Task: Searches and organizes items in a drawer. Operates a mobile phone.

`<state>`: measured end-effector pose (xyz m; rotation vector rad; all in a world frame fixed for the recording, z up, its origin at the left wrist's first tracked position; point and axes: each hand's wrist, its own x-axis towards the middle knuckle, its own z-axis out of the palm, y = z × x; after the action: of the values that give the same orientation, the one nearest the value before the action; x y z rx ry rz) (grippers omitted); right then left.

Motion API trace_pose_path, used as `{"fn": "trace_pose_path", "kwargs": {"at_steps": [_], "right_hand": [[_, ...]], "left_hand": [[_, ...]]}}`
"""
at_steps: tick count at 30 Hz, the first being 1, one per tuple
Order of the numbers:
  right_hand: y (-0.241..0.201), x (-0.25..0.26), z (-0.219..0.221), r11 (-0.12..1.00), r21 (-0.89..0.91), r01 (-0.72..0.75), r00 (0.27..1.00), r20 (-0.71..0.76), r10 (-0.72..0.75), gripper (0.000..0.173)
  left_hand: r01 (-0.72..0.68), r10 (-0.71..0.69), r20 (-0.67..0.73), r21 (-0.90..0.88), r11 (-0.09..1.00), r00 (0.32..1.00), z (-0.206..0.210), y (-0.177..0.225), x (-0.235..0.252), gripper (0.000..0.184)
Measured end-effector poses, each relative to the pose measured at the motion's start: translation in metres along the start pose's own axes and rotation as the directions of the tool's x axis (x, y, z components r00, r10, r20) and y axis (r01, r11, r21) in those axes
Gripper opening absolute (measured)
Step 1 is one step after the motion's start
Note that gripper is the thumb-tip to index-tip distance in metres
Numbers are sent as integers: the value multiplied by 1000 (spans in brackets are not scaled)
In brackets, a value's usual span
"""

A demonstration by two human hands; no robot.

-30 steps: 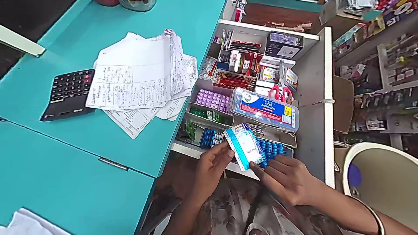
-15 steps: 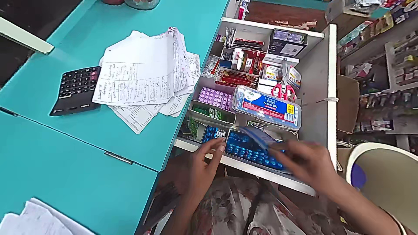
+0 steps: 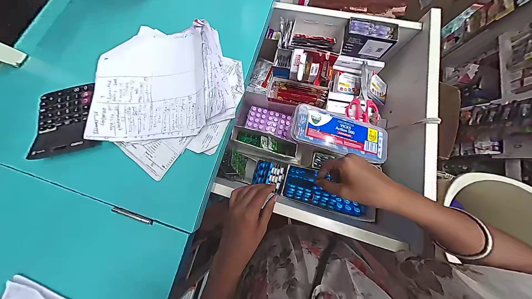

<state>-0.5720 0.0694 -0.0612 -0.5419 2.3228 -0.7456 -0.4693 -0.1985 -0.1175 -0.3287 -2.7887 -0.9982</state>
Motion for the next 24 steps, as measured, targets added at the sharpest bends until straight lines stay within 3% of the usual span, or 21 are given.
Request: {"fn": "trace_pose_path", "kwargs": {"at_steps": [3, 7, 11, 14, 16, 18, 21, 24], "right_hand": [[-12, 10, -7, 996, -46, -70, 981, 180, 77, 23], [-19, 12, -27, 995, -58, -79, 971, 222, 90, 20], [-31, 24, -25, 980, -168, -105, 916, 368, 161, 22], [-41, 41, -16, 961, -254, -110, 878, 427, 214, 28], [-52, 49, -21, 948, -290, -128, 869, 427, 248, 29], [-57, 52, -29, 943, -308, -128, 887, 390, 248, 29], [-60, 59, -33, 935, -339, -102, 879, 410, 245, 30], [-56, 70, -20, 942, -325, -88, 873, 430, 230, 29]], "left_hand": [[-9, 8, 20, 61, 998, 1000, -2, -6, 2, 28], [35, -40, 46, 115, 993, 998, -10, -15, 6, 30], [103, -112, 41, 187, 977, 993, -14, -23, 12, 30], [191, -231, 149, 239, 952, 961, -13, -19, 27, 31], [279, -354, 301, 264, 923, 885, -16, -13, 47, 38], [357, -463, 442, 305, 883, 768, -18, -7, 69, 48], [404, -565, 544, 395, 825, 621, -12, -2, 92, 55], [423, -604, 547, 432, 797, 579, -8, -3, 99, 56]]}}
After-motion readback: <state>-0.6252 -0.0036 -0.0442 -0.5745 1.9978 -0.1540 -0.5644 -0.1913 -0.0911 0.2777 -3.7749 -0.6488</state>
